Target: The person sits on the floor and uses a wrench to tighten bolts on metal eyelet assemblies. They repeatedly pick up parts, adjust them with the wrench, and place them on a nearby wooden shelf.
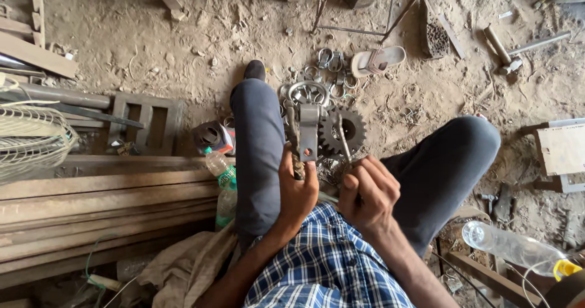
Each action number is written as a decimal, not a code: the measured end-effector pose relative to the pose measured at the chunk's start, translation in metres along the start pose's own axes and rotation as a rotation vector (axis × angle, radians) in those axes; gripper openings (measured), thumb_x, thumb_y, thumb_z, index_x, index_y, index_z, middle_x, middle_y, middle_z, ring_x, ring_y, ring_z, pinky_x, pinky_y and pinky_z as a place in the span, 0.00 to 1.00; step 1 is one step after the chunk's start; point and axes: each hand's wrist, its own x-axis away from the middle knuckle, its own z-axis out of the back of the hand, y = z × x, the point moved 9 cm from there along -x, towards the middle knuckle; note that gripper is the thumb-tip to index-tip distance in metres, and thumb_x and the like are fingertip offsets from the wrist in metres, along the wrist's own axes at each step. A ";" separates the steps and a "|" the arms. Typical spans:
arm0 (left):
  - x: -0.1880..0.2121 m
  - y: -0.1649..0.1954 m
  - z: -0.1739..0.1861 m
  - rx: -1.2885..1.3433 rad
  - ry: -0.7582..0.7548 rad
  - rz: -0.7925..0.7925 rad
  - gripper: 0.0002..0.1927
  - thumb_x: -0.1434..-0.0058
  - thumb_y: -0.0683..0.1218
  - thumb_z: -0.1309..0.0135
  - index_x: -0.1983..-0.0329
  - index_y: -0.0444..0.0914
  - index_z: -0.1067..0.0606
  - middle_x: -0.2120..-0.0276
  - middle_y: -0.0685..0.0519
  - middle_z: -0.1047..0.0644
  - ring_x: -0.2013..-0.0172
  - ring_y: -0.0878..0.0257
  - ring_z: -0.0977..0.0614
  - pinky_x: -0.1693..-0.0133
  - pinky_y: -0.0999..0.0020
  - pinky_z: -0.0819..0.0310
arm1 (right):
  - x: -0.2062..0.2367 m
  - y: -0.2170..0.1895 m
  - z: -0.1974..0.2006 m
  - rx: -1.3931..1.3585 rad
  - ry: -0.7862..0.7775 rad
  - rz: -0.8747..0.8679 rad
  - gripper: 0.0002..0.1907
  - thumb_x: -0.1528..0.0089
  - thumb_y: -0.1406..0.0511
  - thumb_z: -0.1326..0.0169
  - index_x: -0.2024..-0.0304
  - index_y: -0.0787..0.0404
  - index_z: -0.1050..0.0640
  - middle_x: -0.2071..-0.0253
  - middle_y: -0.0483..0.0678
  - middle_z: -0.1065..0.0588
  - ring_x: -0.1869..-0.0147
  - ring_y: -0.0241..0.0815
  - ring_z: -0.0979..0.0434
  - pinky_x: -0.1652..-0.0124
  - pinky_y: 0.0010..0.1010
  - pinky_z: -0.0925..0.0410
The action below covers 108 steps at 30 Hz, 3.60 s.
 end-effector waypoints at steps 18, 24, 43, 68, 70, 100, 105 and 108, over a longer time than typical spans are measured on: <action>-0.002 0.013 -0.002 -0.062 -0.004 -0.026 0.12 0.36 0.40 0.53 0.50 0.32 0.32 0.71 0.49 0.29 0.70 0.63 0.26 0.66 0.65 0.28 | 0.010 -0.001 -0.034 -0.046 -0.131 0.059 0.03 0.39 0.74 0.45 0.68 0.68 0.27 0.68 0.53 0.29 0.69 0.48 0.30 0.69 0.37 0.34; 0.001 -0.004 -0.006 0.026 -0.027 0.057 0.12 0.37 0.41 0.53 0.51 0.32 0.32 0.71 0.49 0.27 0.70 0.63 0.25 0.68 0.64 0.28 | 0.016 0.009 -0.034 -0.136 -0.069 -0.005 0.03 0.39 0.75 0.48 0.68 0.67 0.28 0.71 0.53 0.33 0.70 0.51 0.33 0.68 0.41 0.37; 0.007 -0.005 -0.013 -0.389 0.086 -0.336 0.18 0.50 0.34 0.51 0.53 0.29 0.32 0.72 0.40 0.26 0.71 0.42 0.21 0.67 0.55 0.27 | -0.006 0.077 0.024 -0.362 -0.088 -0.768 0.25 0.29 0.62 0.55 0.81 0.64 0.30 0.89 0.42 0.37 0.88 0.32 0.41 0.85 0.33 0.46; 0.045 -0.225 -0.046 0.175 -0.358 0.487 0.10 0.39 0.42 0.46 0.55 0.35 0.26 0.76 0.53 0.28 0.78 0.65 0.29 0.75 0.68 0.35 | 0.030 0.109 0.051 -0.156 -0.039 -0.420 0.11 0.33 0.62 0.43 0.64 0.62 0.28 0.76 0.47 0.26 0.76 0.37 0.25 0.75 0.30 0.33; 0.049 -0.238 -0.047 0.141 -0.403 0.561 0.10 0.38 0.42 0.46 0.54 0.35 0.26 0.78 0.53 0.31 0.78 0.64 0.31 0.75 0.67 0.37 | 0.040 0.129 0.050 -0.178 -0.063 -0.637 0.10 0.34 0.63 0.45 0.65 0.64 0.27 0.83 0.46 0.27 0.83 0.35 0.27 0.81 0.28 0.37; 0.036 -0.188 -0.041 -0.378 -0.353 0.237 0.11 0.38 0.41 0.53 0.56 0.29 0.29 0.72 0.38 0.24 0.72 0.45 0.21 0.68 0.53 0.27 | 0.093 0.095 0.000 0.133 -0.389 -0.335 0.12 0.43 0.66 0.34 0.59 0.62 0.20 0.60 0.47 0.18 0.56 0.41 0.16 0.57 0.30 0.23; 0.046 -0.180 -0.038 -0.364 -0.476 0.404 0.11 0.34 0.41 0.58 0.51 0.32 0.33 0.77 0.44 0.27 0.79 0.54 0.26 0.75 0.55 0.32 | 0.101 0.099 -0.013 0.159 -0.460 -0.332 0.15 0.45 0.67 0.35 0.56 0.63 0.20 0.59 0.47 0.18 0.55 0.43 0.17 0.57 0.31 0.24; 0.052 -0.170 -0.038 -0.442 -0.539 0.421 0.08 0.31 0.42 0.58 0.55 0.31 0.31 0.78 0.46 0.31 0.80 0.58 0.31 0.76 0.56 0.36 | 0.100 0.092 -0.017 0.141 -0.466 -0.250 0.15 0.45 0.67 0.35 0.57 0.64 0.21 0.58 0.48 0.19 0.55 0.45 0.18 0.56 0.33 0.24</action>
